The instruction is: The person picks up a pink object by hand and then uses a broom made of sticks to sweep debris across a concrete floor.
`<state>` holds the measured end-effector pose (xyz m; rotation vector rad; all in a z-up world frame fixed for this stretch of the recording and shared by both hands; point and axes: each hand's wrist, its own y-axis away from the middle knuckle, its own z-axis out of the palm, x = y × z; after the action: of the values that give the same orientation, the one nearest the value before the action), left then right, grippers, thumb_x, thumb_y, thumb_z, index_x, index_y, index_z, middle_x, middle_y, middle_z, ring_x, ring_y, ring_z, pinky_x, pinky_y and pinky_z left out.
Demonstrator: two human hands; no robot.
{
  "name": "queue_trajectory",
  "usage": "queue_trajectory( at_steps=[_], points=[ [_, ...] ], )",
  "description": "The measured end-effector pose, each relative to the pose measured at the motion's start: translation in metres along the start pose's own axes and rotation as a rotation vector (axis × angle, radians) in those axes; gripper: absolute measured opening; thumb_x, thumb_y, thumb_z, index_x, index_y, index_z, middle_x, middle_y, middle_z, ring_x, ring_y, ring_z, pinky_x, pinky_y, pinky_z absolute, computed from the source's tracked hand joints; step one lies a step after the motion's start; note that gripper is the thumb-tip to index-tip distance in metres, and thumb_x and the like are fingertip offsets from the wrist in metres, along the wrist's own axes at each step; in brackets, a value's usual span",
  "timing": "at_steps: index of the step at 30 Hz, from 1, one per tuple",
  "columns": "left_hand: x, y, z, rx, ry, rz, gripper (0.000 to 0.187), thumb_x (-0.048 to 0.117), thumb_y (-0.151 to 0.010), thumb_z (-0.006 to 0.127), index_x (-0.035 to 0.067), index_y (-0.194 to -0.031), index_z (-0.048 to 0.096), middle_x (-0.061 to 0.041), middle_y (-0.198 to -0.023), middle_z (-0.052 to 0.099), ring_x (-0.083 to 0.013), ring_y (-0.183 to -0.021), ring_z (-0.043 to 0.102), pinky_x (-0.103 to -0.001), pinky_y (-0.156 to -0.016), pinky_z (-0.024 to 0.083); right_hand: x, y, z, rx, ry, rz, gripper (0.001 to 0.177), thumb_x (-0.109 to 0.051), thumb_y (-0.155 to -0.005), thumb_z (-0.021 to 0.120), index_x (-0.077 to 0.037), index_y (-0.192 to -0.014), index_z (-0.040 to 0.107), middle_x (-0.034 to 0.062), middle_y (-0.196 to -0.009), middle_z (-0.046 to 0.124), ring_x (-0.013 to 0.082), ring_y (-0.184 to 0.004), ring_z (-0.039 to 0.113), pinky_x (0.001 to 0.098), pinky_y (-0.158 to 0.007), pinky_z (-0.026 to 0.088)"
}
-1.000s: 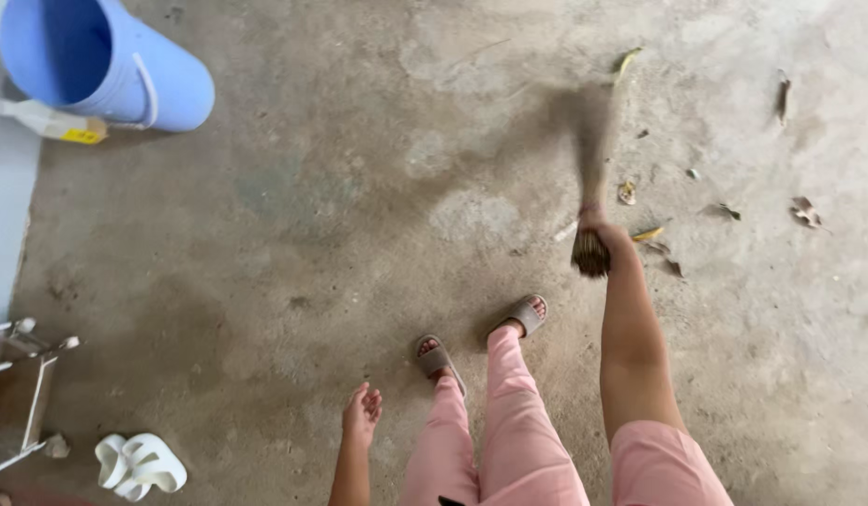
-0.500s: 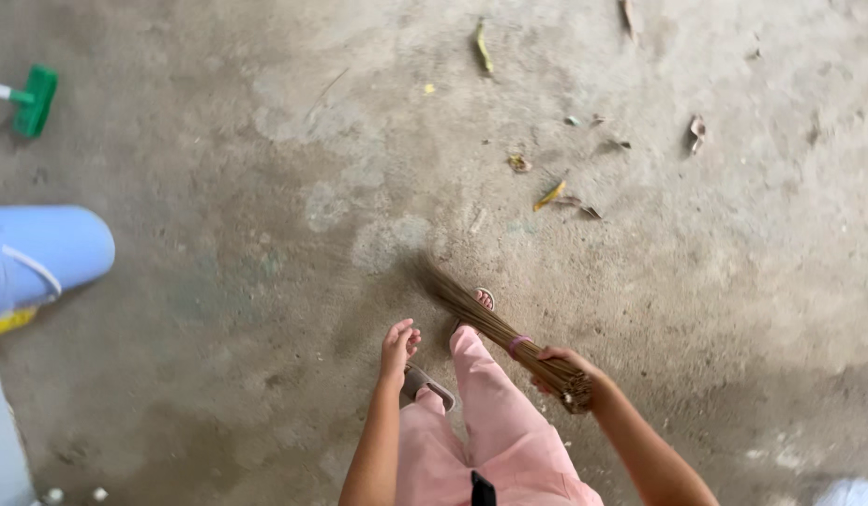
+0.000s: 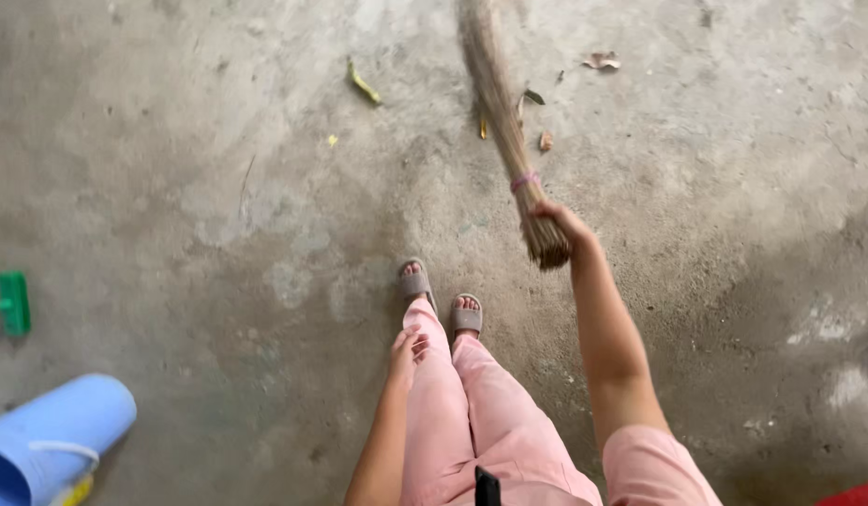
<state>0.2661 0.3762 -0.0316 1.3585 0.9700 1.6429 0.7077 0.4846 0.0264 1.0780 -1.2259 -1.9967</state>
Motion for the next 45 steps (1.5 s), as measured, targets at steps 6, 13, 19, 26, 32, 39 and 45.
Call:
queue_trajectory(
  at_steps=[6,13,19,26,32,39,45],
  points=[
    [0.081,-0.055,0.051,-0.101,-0.084,-0.015,0.027,0.021,-0.099,0.060,0.013,-0.125,0.064,-0.004,-0.096,0.070,-0.0124,-0.082,0.066,-0.028,-0.068,0.050,0.127,0.114,-0.023,0.157,-0.086,0.056,0.077,-0.041,-0.066,0.081,-0.005,-0.131,0.059,0.0133,-0.093,0.068,0.0221,-0.070,0.064,0.0369,-0.056,0.057],
    [0.158,-0.099,0.097,-0.129,-0.317,-0.121,0.030,0.020,-0.099,0.057,0.017,-0.128,0.063,-0.002,-0.099,0.071,-0.0121,-0.083,0.065,-0.031,-0.073,0.052,0.272,0.183,-0.042,0.357,-0.361,0.091,0.060,-0.022,-0.071,0.074,-0.011,-0.128,0.058,0.0113,-0.089,0.067,0.0227,-0.070,0.065,0.0382,-0.060,0.056],
    [0.197,-0.126,0.129,-0.162,-0.546,-0.130,0.031,0.019,-0.099,0.055,0.017,-0.129,0.063,-0.003,-0.099,0.071,-0.0129,-0.084,0.066,-0.032,-0.072,0.051,0.261,0.142,-0.038,0.650,-0.473,0.015,0.052,-0.021,-0.074,0.076,-0.003,-0.120,0.061,0.0136,-0.088,0.067,0.0243,-0.069,0.065,0.0400,-0.061,0.055],
    [0.218,-0.151,0.136,-0.157,-0.641,-0.152,0.031,0.021,-0.100,0.054,0.017,-0.130,0.063,-0.001,-0.101,0.071,-0.0100,-0.085,0.066,-0.028,-0.070,0.051,0.136,-0.060,-0.002,0.383,-0.637,-0.090,0.044,-0.024,-0.075,0.075,-0.002,-0.111,0.063,0.0130,-0.084,0.067,0.0239,-0.066,0.064,0.0385,-0.061,0.054],
    [0.252,-0.145,0.123,-0.111,-0.608,-0.137,0.032,0.019,-0.099,0.055,0.016,-0.130,0.062,-0.002,-0.101,0.071,-0.0113,-0.085,0.066,-0.029,-0.071,0.052,-0.045,-0.207,0.102,-0.026,-0.535,-0.204,0.038,-0.026,-0.076,0.075,-0.001,-0.103,0.066,0.0125,-0.081,0.067,0.0234,-0.064,0.064,0.0373,-0.062,0.054],
    [0.316,-0.167,0.121,-0.047,-0.497,-0.074,0.032,0.017,-0.098,0.056,0.016,-0.130,0.062,-0.004,-0.101,0.071,-0.0124,-0.086,0.067,-0.030,-0.070,0.052,-0.070,-0.186,0.065,0.151,-0.374,-0.335,0.061,-0.019,-0.069,0.078,-0.005,-0.126,0.061,0.0107,-0.100,0.068,0.0202,-0.081,0.067,0.0362,-0.072,0.056],
    [0.322,-0.191,0.171,-0.027,-0.502,-0.088,0.032,0.019,-0.099,0.054,0.017,-0.130,0.062,-0.003,-0.101,0.071,-0.0119,-0.086,0.067,-0.030,-0.071,0.053,0.012,-0.064,-0.082,0.650,-0.398,-0.299,0.058,-0.011,-0.070,0.077,-0.005,-0.125,0.059,0.0120,-0.102,0.071,0.0232,-0.083,0.071,0.0393,-0.073,0.060]
  ],
)
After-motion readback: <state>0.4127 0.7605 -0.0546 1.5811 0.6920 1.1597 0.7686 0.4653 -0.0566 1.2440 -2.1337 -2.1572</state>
